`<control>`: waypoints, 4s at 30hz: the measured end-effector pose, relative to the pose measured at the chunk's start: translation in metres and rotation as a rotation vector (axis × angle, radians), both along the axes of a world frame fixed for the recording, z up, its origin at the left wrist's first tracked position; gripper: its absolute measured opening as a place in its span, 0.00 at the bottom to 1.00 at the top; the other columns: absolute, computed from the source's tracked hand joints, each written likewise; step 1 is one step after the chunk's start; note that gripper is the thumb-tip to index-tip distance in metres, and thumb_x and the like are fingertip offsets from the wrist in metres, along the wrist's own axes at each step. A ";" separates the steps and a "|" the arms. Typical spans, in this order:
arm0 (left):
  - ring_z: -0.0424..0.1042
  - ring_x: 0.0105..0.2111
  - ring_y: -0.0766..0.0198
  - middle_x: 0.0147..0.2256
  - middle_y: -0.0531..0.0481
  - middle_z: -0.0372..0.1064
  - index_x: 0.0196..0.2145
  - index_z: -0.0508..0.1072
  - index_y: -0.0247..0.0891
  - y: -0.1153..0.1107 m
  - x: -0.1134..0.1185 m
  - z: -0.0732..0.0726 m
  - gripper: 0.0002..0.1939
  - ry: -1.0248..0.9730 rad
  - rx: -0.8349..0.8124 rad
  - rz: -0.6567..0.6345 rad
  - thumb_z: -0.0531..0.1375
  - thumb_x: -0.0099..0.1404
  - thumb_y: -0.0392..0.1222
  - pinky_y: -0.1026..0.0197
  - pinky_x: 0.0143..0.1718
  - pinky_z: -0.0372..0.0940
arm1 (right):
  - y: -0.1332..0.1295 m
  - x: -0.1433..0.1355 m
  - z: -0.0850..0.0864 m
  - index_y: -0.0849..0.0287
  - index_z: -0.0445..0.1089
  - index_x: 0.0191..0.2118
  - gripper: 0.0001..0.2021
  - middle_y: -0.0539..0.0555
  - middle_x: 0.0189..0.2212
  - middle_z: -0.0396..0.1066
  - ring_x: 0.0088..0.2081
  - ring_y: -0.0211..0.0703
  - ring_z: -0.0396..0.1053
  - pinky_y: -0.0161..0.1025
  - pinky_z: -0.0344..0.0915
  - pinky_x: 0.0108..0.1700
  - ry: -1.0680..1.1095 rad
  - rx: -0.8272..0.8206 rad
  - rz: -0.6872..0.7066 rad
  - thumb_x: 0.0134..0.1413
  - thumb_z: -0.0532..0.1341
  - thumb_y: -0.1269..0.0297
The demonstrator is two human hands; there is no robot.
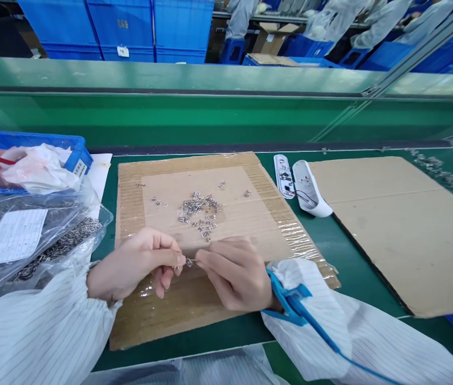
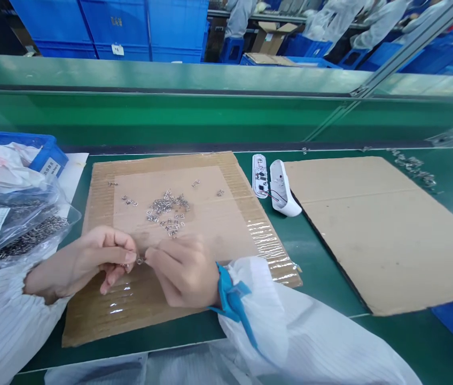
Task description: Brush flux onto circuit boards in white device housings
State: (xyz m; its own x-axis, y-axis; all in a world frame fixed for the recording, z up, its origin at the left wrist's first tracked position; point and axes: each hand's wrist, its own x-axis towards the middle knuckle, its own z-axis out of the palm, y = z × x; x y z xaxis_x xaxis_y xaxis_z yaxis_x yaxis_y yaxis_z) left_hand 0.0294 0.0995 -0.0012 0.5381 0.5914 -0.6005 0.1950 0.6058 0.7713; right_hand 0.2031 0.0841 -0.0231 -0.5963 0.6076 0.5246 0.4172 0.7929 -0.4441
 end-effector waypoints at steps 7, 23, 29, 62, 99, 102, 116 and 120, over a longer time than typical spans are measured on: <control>0.61 0.15 0.72 0.17 0.56 0.59 0.21 0.60 0.36 -0.006 0.010 -0.012 0.06 -0.065 0.096 0.109 0.51 0.54 0.35 0.69 0.14 0.58 | 0.004 -0.002 0.000 0.64 0.65 0.22 0.12 0.49 0.15 0.56 0.18 0.31 0.52 0.31 0.50 0.20 0.006 -0.321 -0.089 0.51 0.49 0.73; 0.69 0.31 0.62 0.30 0.45 0.70 0.35 0.64 0.31 -0.005 -0.008 -0.018 0.09 0.334 1.952 -0.271 0.45 0.63 0.30 0.62 0.30 0.66 | 0.011 0.001 0.008 0.63 0.62 0.23 0.10 0.41 0.07 0.48 0.11 0.27 0.46 0.28 0.41 0.14 0.289 -1.339 -0.029 0.47 0.52 0.62; 0.69 0.27 0.62 0.27 0.46 0.69 0.31 0.65 0.31 -0.007 -0.005 -0.020 0.05 0.507 1.964 -0.218 0.50 0.60 0.29 0.63 0.23 0.63 | 0.008 -0.001 0.005 0.64 0.63 0.22 0.10 0.46 0.13 0.54 0.16 0.29 0.50 0.29 0.46 0.17 0.219 -0.964 -0.103 0.48 0.51 0.66; 0.66 0.26 0.69 0.29 0.51 0.67 0.33 0.67 0.34 -0.016 0.008 -0.017 0.06 0.319 1.262 -0.016 0.55 0.56 0.32 0.67 0.26 0.63 | 0.010 0.000 0.007 0.62 0.58 0.16 0.11 0.44 0.09 0.51 0.13 0.27 0.48 0.28 0.46 0.16 0.244 -0.976 -0.121 0.46 0.49 0.70; 0.52 0.11 0.74 0.12 0.55 0.56 0.14 0.65 0.33 -0.007 0.010 -0.010 0.07 -0.018 -0.037 0.204 0.55 0.47 0.32 0.70 0.09 0.50 | 0.003 0.001 -0.003 0.60 0.60 0.18 0.12 0.46 0.14 0.51 0.16 0.32 0.45 0.33 0.45 0.18 -0.091 0.008 0.030 0.48 0.48 0.76; 0.55 0.12 0.72 0.12 0.56 0.56 0.17 0.64 0.34 -0.011 0.011 -0.015 0.07 0.018 0.196 0.170 0.53 0.51 0.34 0.68 0.11 0.54 | 0.003 -0.001 0.000 0.61 0.59 0.17 0.12 0.46 0.13 0.52 0.17 0.30 0.49 0.30 0.49 0.19 -0.004 -0.337 0.009 0.48 0.48 0.74; 0.69 0.29 0.62 0.30 0.43 0.70 0.35 0.66 0.28 -0.008 -0.009 -0.022 0.06 0.336 1.979 -0.312 0.52 0.58 0.27 0.61 0.27 0.64 | 0.008 0.004 0.006 0.63 0.61 0.21 0.10 0.42 0.09 0.51 0.11 0.27 0.50 0.27 0.48 0.14 0.232 -1.266 -0.020 0.47 0.51 0.65; 0.67 0.25 0.62 0.28 0.42 0.69 0.33 0.67 0.27 -0.010 -0.006 -0.021 0.05 0.372 2.053 -0.315 0.53 0.57 0.26 0.62 0.22 0.61 | 0.007 0.002 0.008 0.63 0.61 0.21 0.10 0.44 0.10 0.52 0.13 0.28 0.51 0.28 0.50 0.15 0.170 -1.066 -0.021 0.48 0.49 0.68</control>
